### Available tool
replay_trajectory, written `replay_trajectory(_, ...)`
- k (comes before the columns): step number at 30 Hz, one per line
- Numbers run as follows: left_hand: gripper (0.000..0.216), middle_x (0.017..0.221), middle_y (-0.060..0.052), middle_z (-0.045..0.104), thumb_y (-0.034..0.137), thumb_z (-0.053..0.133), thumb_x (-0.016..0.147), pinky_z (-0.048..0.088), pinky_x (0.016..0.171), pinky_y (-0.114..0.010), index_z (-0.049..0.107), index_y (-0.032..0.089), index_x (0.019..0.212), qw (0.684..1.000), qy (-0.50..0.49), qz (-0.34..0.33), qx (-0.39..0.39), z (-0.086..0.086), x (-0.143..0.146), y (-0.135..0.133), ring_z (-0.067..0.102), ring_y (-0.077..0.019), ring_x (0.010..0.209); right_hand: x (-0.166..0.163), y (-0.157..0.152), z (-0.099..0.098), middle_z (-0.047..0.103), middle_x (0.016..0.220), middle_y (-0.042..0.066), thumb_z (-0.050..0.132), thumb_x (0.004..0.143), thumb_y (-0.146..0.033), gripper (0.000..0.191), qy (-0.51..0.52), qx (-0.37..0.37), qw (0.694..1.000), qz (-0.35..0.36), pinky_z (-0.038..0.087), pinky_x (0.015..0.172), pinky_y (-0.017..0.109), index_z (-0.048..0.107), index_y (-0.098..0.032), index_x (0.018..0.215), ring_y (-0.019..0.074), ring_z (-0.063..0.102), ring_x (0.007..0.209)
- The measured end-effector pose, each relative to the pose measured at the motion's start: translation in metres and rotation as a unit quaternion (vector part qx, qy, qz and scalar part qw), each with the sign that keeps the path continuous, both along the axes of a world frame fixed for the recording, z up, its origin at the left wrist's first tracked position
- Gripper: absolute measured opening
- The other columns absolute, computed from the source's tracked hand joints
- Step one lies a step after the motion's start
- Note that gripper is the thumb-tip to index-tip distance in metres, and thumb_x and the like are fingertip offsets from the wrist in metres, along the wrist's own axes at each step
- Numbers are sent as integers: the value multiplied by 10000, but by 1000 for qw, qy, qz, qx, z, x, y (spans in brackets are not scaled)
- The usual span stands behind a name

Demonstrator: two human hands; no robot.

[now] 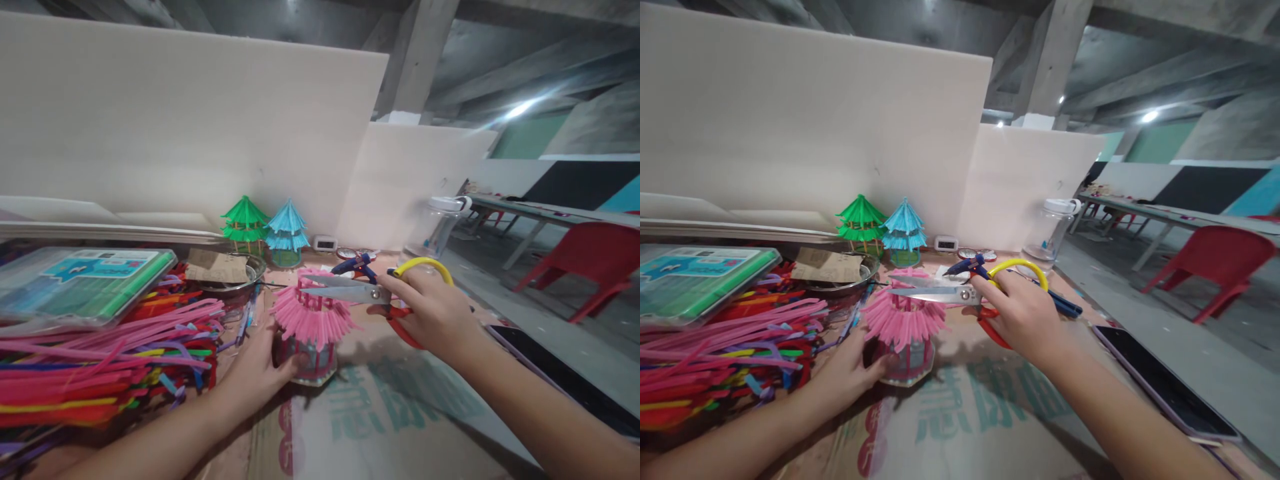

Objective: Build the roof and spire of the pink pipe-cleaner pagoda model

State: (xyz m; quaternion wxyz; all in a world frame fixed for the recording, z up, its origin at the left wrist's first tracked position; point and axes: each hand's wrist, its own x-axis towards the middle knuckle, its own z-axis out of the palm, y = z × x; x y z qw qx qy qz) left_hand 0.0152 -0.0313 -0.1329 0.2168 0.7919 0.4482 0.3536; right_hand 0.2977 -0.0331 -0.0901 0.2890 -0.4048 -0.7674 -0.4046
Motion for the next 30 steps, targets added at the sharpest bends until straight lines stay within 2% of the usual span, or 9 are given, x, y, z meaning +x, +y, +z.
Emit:
replay_trajectory(3, 364, 1031, -98, 677, 458, 543, 781, 500, 910, -396, 585, 193, 1027, 1000, -7, 0, 0, -1, 0, 1, 616, -286, 1012, 0, 0, 1, 606, 714, 73, 527, 924, -370, 279, -1, 5, 1000, 1, 330, 575, 297, 664, -151, 1030, 195, 519, 643)
replay_trajectory(8, 338, 839, -70, 660, 485, 555, 785, 478, 944, -397, 615, 211, 973, 1000, -14, -12, 5, -4, -1, 2, 607, -286, 973, -1, -1, 3, 593, 684, 58, 513, 935, -360, 282, -15, 25, 1000, -4, 338, 581, 289, 668, -143, 1028, 177, 504, 620)
replay_trajectory(13, 427, 973, -96, 672, 482, 560, 783, 482, 935, -407, 597, 185, 1087, 1000, -19, -15, 9, -4, -2, 2, 604, -293, 999, 0, -1, 4, 589, 677, 59, 506, 941, -396, 321, -28, 41, 999, 0, 336, 581, 283, 683, -141, 1021, 174, 500, 620)
replay_trajectory(17, 425, 951, -89, 686, 451, 593, 766, 491, 918, -402, 596, 201, 1109, 999, -30, -23, 16, -2, -1, 2, 604, -305, 1021, 3, -3, 3, 588, 664, 49, 502, 937, -436, 339, -32, 50, 998, -5, 327, 572, 286, 690, -161, 996, 170, 485, 601)
replay_trajectory(22, 416, 935, -80, 682, 468, 581, 779, 502, 892, -395, 597, 199, 1096, 999, -27, -21, 19, -1, -1, 2, 613, -302, 1003, 2, -5, 1, 612, 707, 45, 529, 931, -374, 249, -34, 25, 999, -5, 342, 582, 289, 679, -190, 1005, 171, 503, 616)
replay_trajectory(27, 378, 984, -91, 670, 463, 588, 785, 518, 844, -381, 590, 179, 1034, 999, -27, -16, 22, -4, -1, 4, 625, -276, 931, -1, -1, 6, 620, 760, 76, 544, 913, -401, 259, 75, -16, 996, 38, 403, 591, 299, 643, -174, 991, 211, 567, 711)
replay_trajectory(30, 437, 978, -90, 674, 425, 662, 744, 505, 897, -417, 594, 170, 1091, 998, -42, -1, 46, -10, -1, 10, 624, -284, 950, 3, 3, 8, 645, 838, 91, 575, 889, -415, 284, 132, -51, 989, 40, 434, 598, 308, 615, -189, 1056, 230, 601, 762)
